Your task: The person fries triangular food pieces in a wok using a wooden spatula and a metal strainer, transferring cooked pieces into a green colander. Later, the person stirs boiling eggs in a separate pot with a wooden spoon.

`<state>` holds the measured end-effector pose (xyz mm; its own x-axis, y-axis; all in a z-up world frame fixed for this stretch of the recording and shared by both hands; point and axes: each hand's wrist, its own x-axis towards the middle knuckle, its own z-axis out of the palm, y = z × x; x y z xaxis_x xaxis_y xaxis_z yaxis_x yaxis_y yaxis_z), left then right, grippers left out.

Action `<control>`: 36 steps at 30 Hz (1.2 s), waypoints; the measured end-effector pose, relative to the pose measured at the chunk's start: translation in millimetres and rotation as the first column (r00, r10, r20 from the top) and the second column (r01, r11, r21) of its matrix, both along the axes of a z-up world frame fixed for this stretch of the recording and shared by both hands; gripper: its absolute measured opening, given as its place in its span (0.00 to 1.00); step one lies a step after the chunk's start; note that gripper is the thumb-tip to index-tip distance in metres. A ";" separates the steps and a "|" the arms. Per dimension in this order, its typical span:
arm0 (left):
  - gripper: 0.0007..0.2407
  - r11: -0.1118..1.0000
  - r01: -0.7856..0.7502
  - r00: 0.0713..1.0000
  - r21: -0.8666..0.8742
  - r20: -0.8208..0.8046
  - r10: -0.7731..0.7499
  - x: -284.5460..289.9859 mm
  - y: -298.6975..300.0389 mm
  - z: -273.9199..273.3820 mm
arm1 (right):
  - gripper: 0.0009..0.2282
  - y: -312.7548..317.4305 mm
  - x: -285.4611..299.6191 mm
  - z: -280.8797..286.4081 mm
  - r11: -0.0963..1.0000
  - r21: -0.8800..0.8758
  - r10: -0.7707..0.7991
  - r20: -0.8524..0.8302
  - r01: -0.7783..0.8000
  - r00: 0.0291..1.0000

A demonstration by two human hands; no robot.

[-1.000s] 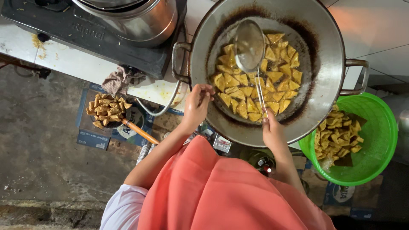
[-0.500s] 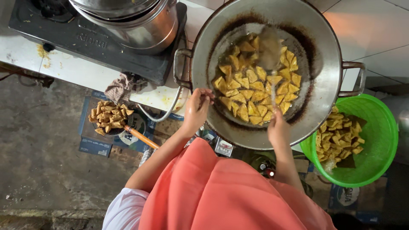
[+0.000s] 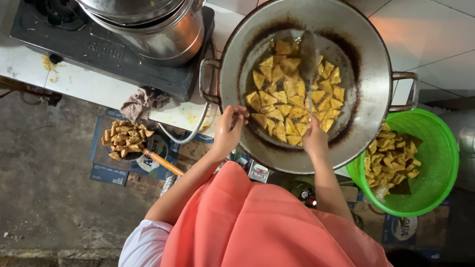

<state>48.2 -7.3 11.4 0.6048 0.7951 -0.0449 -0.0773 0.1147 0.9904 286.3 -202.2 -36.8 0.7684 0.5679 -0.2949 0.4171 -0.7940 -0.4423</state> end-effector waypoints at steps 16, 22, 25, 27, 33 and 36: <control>0.04 0.999 0.018 1.000 0.036 0.011 -0.019 4.0 0.0 9.3 | 0.18 -35.1 25.6 5.5 0.996 -0.031 -0.078 0.190 0.086 0.979; 0.05 0.997 0.029 0.998 0.075 -0.051 -0.026 11.6 6.6 1.7 | 0.21 -21.6 7.7 2.6 0.999 0.044 -0.006 0.005 0.006 1.000; 0.03 0.999 0.028 1.000 0.016 -0.013 -0.028 16.9 13.1 -1.6 | 0.17 -10.3 -17.9 21.4 0.995 0.072 0.063 0.050 -0.067 0.997; 0.04 0.999 0.030 0.998 0.039 -0.048 -0.028 15.2 15.5 -3.3 | 0.16 -6.2 -31.0 38.2 0.996 0.067 0.052 0.007 -0.052 0.999; 0.04 0.997 0.009 0.999 0.075 -0.049 -0.005 22.4 30.3 -13.2 | 0.16 -7.6 -42.9 56.6 0.993 0.111 0.059 -0.093 -0.049 0.994; 0.03 0.991 0.003 1.000 0.132 -0.012 -0.001 30.6 40.2 -20.4 | 0.16 -11.9 -42.1 39.5 0.962 0.227 0.163 -0.031 -0.152 0.986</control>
<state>78.8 32.9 -9.0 0.6064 0.7934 0.0531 -0.0656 -0.0166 0.9977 244.2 -214.1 2.7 0.6515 0.7365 -0.1819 0.5025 -0.5986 -0.6239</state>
